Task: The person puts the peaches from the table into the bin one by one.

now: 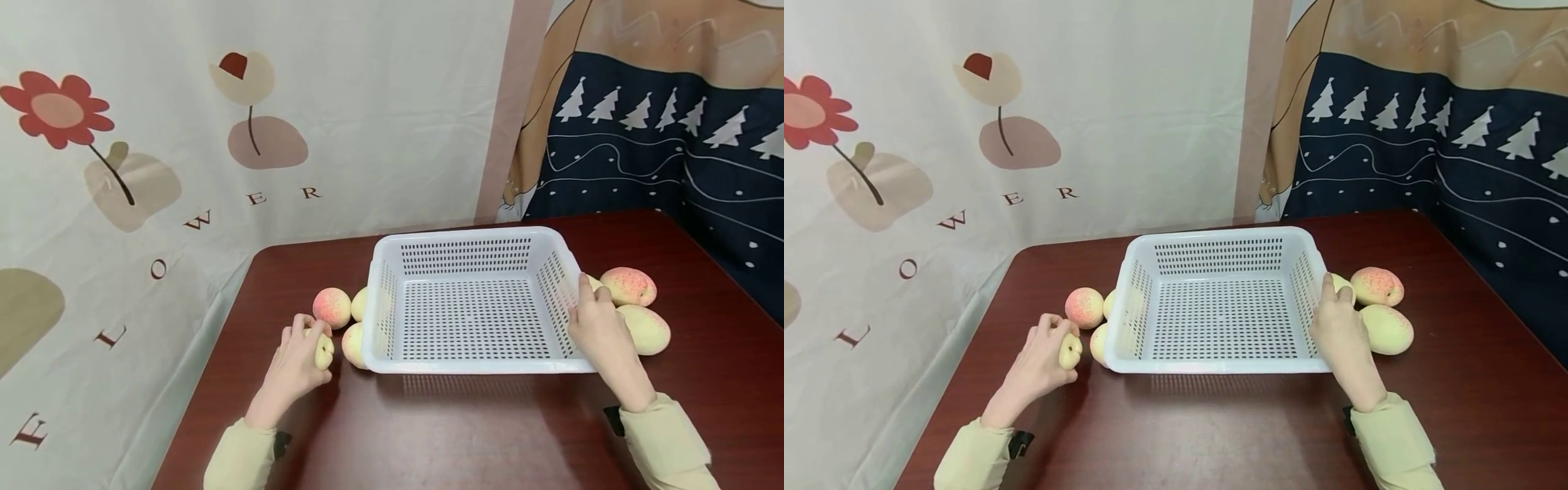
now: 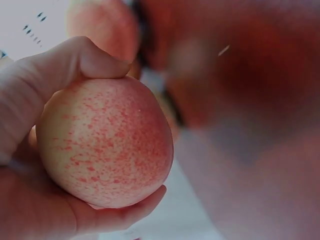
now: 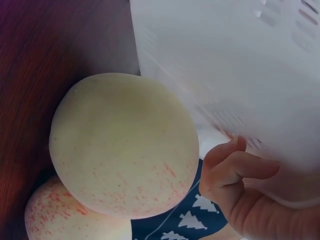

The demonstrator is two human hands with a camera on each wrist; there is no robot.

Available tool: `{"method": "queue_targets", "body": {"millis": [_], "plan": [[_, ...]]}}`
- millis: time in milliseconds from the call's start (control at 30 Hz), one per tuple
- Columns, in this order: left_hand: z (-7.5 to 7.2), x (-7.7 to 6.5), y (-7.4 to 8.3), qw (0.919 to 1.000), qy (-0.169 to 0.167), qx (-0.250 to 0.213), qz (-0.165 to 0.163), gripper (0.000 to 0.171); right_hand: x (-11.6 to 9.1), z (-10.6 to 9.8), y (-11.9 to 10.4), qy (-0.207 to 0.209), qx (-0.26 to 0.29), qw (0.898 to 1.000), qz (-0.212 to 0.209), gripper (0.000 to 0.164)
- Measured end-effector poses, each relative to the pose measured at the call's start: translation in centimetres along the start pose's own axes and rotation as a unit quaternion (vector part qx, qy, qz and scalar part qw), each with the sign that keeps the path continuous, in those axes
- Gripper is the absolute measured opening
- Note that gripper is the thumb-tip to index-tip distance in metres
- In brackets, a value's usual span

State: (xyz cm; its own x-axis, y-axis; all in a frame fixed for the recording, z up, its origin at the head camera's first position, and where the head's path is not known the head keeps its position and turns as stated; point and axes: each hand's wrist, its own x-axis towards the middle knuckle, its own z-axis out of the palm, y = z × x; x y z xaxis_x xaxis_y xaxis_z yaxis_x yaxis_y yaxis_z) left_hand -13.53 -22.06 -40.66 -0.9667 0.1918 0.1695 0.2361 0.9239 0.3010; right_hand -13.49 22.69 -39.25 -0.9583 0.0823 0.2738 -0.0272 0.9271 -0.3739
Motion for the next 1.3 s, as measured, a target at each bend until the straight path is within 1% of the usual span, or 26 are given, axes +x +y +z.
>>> {"method": "queue_targets", "body": {"millis": [67,167,267,367,467,600,700,800,867,933,1000,1133,1233,1300], "plan": [[-1.1,0.3,0.1,0.9999,0.009,-0.005,0.003,0.056,0.0,0.0,0.0,0.005,0.001,1.0,-0.003,0.058],[-2.8,1.0,0.5,0.9996,0.024,-0.014,0.009,0.054,0.1,0.0,-0.1,0.008,0.002,1.0,-0.006,0.059],[-4.4,2.2,1.3,0.9982,0.045,-0.029,0.026,0.054,0.2,0.0,-0.1,0.008,0.004,1.0,-0.004,0.058],[-5.5,3.7,2.4,0.9955,0.065,-0.049,0.05,0.051,0.3,0.1,-0.1,0.007,0.005,1.0,-0.003,0.058],[-6.2,5.5,3.7,0.9931,0.061,-0.075,0.066,0.05,0.3,0.0,-0.2,0.005,0.005,1.0,-0.003,0.058],[-6.6,7.8,5.6,0.9914,0.033,-0.092,0.088,0.05,0.3,0.0,-0.2,0.004,0.006,1.0,-0.003,0.058],[-6.4,9.6,7.0,0.9892,0.009,-0.098,0.109,0.052,0.3,0.0,-0.2,0.003,0.005,1.0,-0.002,0.058],[-6.1,11.3,8.3,0.9863,-0.018,-0.11,0.122,0.055,0.3,0.0,-0.2,0.004,0.005,1.0,-0.002,0.058],[-5.7,12.4,9.2,0.9835,-0.039,-0.117,0.132,0.057,0.3,0.0,-0.2,0.003,0.005,1.0,-0.001,0.058],[-5.1,13.4,10.1,0.981,-0.063,-0.114,0.144,0.057,0.2,0.0,-0.2,0.002,0.005,1.0,0.001,0.058],[-4.3,14.3,11.0,0.978,-0.09,-0.103,0.157,0.056,0.2,-0.1,-0.1,0.001,0.004,1.0,0.004,0.059],[-2.5,15.6,12.3,0.9702,-0.148,-0.065,0.181,0.056,0.2,-0.1,-0.1,0.001,0.004,1.0,0.006,0.059],[-1.2,16.3,12.9,0.9628,-0.19,-0.033,0.189,0.057,0.2,-0.1,0.0,0.005,0.006,1.0,0.005,0.058],[-0.4,16.6,13.2,0.9586,-0.213,-0.005,0.189,0.057,0.1,-0.1,0.0,0.006,0.007,1.0,0.004,0.058]]}}
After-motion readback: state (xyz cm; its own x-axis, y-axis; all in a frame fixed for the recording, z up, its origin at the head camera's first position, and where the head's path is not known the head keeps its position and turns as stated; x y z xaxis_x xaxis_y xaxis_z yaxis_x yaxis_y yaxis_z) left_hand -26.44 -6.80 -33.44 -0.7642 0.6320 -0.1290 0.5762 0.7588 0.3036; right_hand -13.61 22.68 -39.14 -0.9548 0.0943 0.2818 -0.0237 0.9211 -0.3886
